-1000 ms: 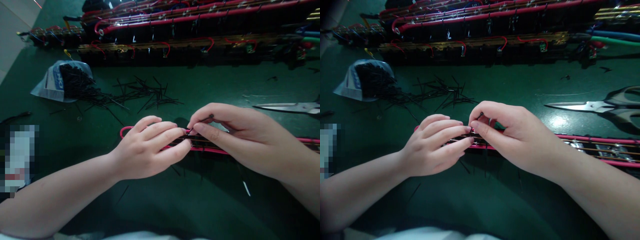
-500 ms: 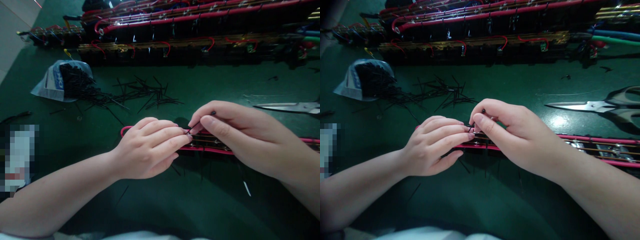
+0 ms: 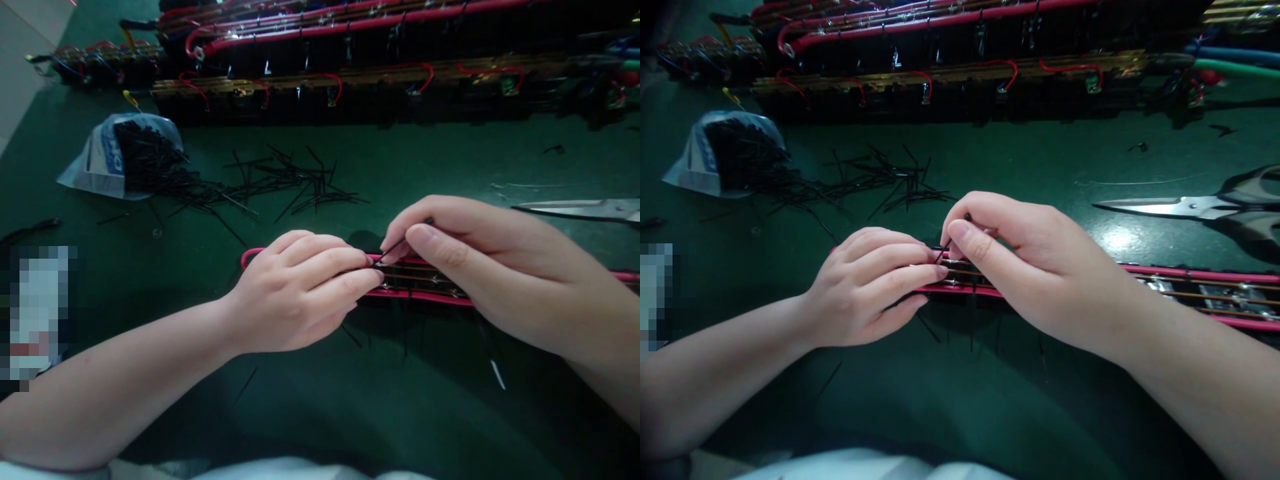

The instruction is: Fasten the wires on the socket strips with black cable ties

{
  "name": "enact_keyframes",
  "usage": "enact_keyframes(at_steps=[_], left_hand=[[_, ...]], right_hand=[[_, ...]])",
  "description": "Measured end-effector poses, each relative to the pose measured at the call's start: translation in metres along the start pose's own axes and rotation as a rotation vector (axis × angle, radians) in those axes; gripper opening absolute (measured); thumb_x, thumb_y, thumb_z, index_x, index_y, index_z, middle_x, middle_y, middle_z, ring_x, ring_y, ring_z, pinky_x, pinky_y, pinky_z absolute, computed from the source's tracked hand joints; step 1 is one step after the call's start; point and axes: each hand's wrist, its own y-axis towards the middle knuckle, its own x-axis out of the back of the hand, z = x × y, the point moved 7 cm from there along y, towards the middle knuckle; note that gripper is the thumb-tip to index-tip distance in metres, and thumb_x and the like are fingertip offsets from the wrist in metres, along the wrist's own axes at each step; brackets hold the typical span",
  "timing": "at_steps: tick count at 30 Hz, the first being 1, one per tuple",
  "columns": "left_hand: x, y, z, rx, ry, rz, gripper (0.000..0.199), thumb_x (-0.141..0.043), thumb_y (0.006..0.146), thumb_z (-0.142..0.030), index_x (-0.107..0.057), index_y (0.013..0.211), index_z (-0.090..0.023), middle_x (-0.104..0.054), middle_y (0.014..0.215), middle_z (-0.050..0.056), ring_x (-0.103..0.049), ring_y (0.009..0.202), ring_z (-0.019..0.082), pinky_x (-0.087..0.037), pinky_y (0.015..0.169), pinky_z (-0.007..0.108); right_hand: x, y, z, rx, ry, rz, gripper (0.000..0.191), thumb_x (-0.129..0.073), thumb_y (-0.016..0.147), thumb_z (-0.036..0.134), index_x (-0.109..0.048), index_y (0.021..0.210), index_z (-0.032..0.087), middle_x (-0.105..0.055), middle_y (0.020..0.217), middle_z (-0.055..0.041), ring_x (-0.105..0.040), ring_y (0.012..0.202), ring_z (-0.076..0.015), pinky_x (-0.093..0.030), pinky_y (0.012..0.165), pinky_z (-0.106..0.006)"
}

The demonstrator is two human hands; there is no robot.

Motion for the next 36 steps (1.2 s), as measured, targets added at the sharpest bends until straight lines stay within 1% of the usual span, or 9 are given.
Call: enact_keyframes(at_steps=[5, 12, 20, 26, 36], left_hand=[[-0.0001, 0.0008, -0.0012, 0.002, 0.029, -0.013, 0.018, -0.060, 0.102, -0.019, -0.068, 0.119, -0.018, -0.079, 0.116, 0.007, -0.072, 0.110, 0.021, -0.055, 0.093, 0.036], [-0.0002, -0.0004, -0.0004, 0.003, 0.026, -0.005, 0.019, -0.059, 0.103, -0.019, -0.068, 0.119, -0.019, -0.079, 0.116, 0.006, -0.072, 0.111, 0.021, -0.056, 0.094, 0.036], [-0.0001, -0.0003, -0.0002, -0.001, 0.018, -0.006, 0.019, -0.061, 0.101, -0.018, -0.068, 0.119, -0.018, -0.078, 0.116, 0.007, -0.072, 0.111, 0.022, -0.058, 0.095, 0.037], [-0.0005, -0.0003, 0.0001, -0.004, 0.013, -0.007, 0.020, -0.061, 0.100, -0.017, -0.069, 0.119, -0.018, -0.078, 0.116, 0.007, -0.072, 0.112, 0.022, -0.058, 0.095, 0.036], [-0.0003, -0.0011, -0.0001, -0.006, 0.012, -0.005, 0.021, -0.063, 0.099, -0.016, -0.069, 0.119, -0.017, -0.078, 0.117, 0.008, -0.072, 0.112, 0.023, -0.058, 0.095, 0.037]], right_hand=[[-0.0008, 0.0006, -0.0014, -0.006, -0.022, 0.021, 0.034, -0.051, 0.103, 0.054, -0.070, 0.091, 0.029, -0.075, 0.083, -0.0021, -0.068, 0.076, -0.0238, -0.048, 0.064, -0.036], [-0.0003, -0.0001, -0.0008, 0.006, 0.002, 0.040, 0.031, -0.052, 0.104, 0.052, -0.069, 0.092, 0.029, -0.074, 0.084, -0.0015, -0.067, 0.076, -0.0228, -0.048, 0.066, -0.036], [-0.0012, 0.0012, -0.0017, -0.007, 0.011, 0.040, 0.030, -0.054, 0.102, 0.052, -0.070, 0.092, 0.030, -0.075, 0.084, -0.0018, -0.068, 0.077, -0.0242, -0.049, 0.067, -0.036], [-0.0017, 0.0011, -0.0010, 0.008, -0.017, 0.046, 0.031, -0.053, 0.102, 0.052, -0.070, 0.091, 0.029, -0.075, 0.082, -0.0021, -0.068, 0.074, -0.0234, -0.048, 0.063, -0.035], [-0.0021, 0.0017, -0.0012, 0.009, -0.030, 0.040, 0.031, -0.054, 0.102, 0.052, -0.071, 0.091, 0.029, -0.076, 0.083, -0.0021, -0.068, 0.075, -0.0236, -0.048, 0.063, -0.035]])
